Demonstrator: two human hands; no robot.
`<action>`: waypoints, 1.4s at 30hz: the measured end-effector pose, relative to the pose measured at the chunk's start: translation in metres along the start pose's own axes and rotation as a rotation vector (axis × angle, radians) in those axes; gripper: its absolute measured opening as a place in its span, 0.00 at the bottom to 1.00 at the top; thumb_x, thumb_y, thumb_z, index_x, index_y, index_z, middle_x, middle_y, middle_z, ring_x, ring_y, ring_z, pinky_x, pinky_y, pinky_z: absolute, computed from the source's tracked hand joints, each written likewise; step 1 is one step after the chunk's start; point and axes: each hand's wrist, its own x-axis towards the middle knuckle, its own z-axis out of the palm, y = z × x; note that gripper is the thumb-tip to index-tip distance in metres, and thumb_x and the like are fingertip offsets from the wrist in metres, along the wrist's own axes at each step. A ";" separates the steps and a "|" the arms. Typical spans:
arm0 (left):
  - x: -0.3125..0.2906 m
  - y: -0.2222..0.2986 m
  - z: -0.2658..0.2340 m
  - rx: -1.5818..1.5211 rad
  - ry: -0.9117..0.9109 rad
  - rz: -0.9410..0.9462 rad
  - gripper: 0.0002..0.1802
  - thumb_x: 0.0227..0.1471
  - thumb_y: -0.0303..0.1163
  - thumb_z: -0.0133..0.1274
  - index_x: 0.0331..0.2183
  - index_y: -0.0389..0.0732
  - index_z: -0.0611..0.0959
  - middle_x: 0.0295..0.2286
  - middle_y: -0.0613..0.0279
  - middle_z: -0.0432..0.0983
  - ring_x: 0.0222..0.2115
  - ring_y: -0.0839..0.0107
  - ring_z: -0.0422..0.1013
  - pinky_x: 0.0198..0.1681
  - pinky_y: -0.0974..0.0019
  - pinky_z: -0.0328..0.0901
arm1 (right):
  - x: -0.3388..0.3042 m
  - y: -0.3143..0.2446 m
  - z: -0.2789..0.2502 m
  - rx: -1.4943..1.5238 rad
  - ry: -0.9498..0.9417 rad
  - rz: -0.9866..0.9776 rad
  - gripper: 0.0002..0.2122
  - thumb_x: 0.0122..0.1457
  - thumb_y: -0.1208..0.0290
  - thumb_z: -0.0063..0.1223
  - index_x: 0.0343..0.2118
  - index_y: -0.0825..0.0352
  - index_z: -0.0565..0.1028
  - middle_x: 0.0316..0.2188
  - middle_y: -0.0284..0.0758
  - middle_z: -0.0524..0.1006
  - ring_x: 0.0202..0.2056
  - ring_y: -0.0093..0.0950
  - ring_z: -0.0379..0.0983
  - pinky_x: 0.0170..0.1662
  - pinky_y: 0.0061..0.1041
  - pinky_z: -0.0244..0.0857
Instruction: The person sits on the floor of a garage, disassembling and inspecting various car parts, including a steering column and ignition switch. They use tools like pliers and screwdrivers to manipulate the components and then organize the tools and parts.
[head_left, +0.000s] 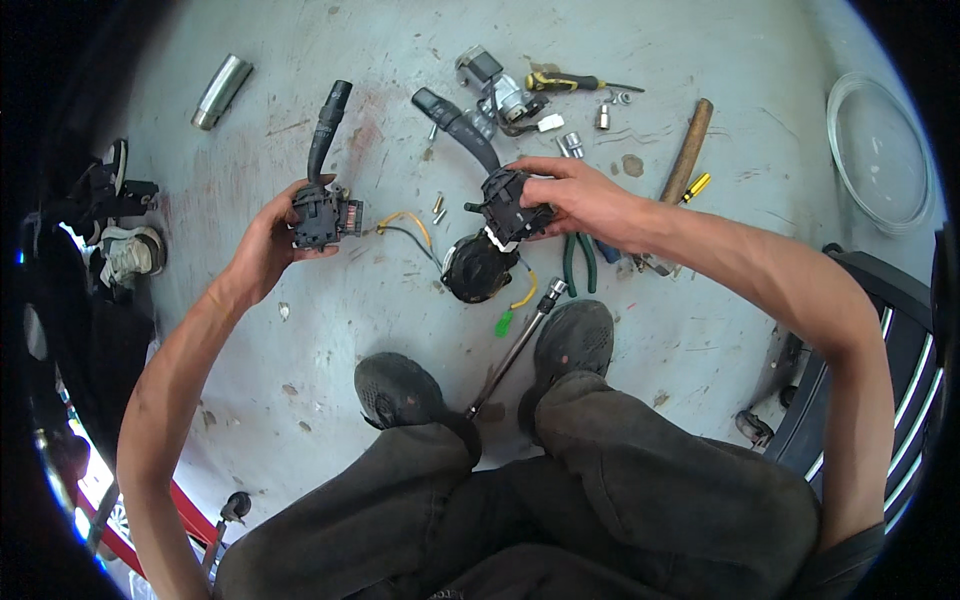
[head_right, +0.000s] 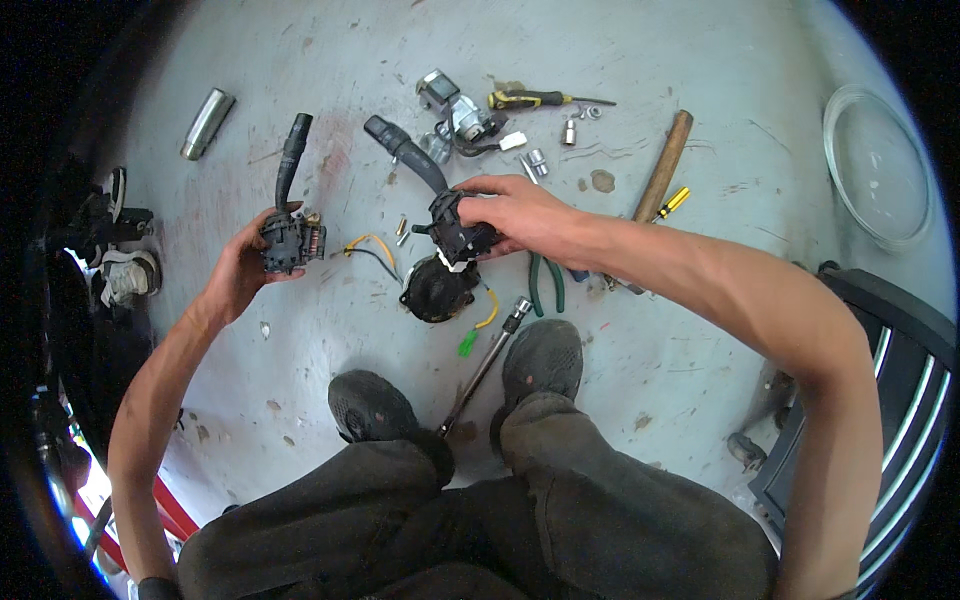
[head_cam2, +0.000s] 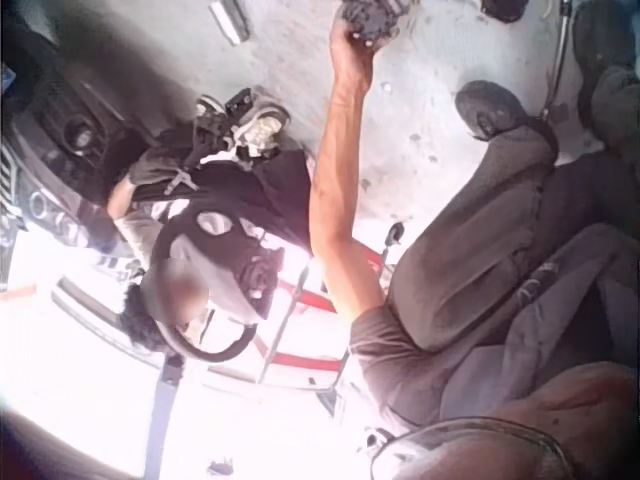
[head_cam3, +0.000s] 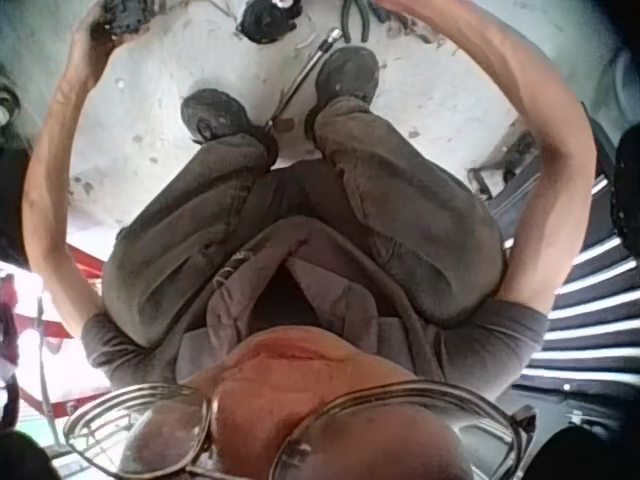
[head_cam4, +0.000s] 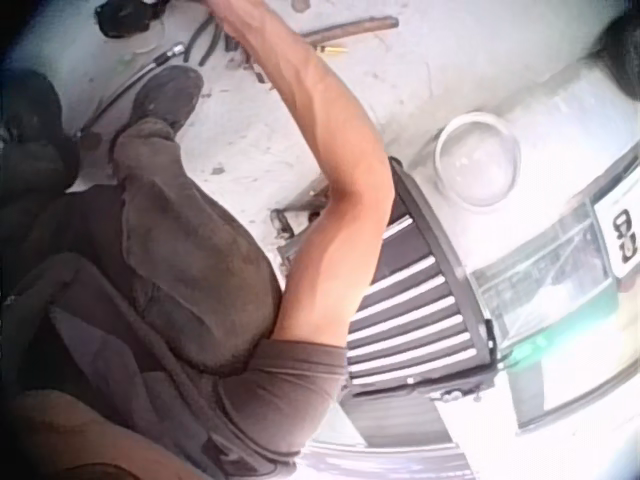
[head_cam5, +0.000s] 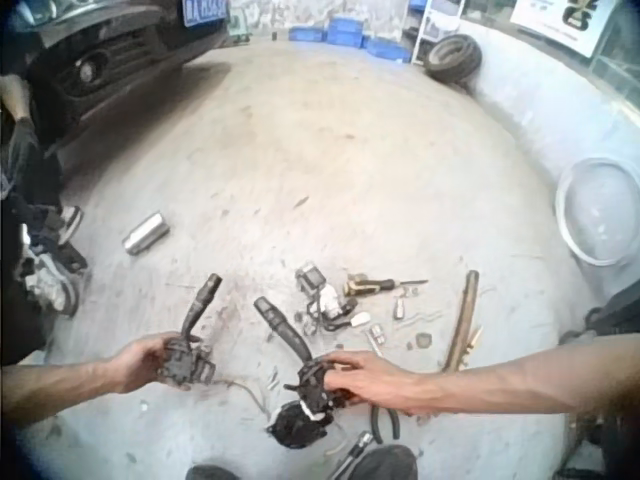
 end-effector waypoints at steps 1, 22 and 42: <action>-0.001 -0.004 -0.002 0.025 0.004 -0.016 0.35 0.56 0.37 0.38 0.65 0.43 0.71 0.51 0.59 0.77 0.50 0.68 0.75 0.54 0.57 0.72 | 0.008 0.001 0.000 -0.069 -0.015 0.006 0.27 0.62 0.66 0.53 0.65 0.64 0.69 0.45 0.30 0.80 0.40 0.19 0.76 0.43 0.22 0.71; -0.031 -0.076 0.003 -0.216 -0.009 -0.398 0.34 0.53 0.20 0.49 0.63 0.44 0.72 0.52 0.67 0.76 0.51 0.73 0.73 0.58 0.62 0.67 | 0.059 0.027 -0.038 0.016 -0.118 0.062 0.27 0.60 0.75 0.54 0.65 0.59 0.70 0.49 0.28 0.76 0.47 0.18 0.71 0.51 0.22 0.64; 0.079 0.027 -0.072 0.152 0.376 0.092 0.29 0.60 0.19 0.45 0.63 0.33 0.71 0.53 0.54 0.74 0.51 0.65 0.73 0.55 0.61 0.72 | 0.195 -0.068 0.062 0.157 0.070 -0.278 0.24 0.64 0.79 0.57 0.64 0.63 0.70 0.43 0.34 0.80 0.39 0.23 0.73 0.41 0.25 0.69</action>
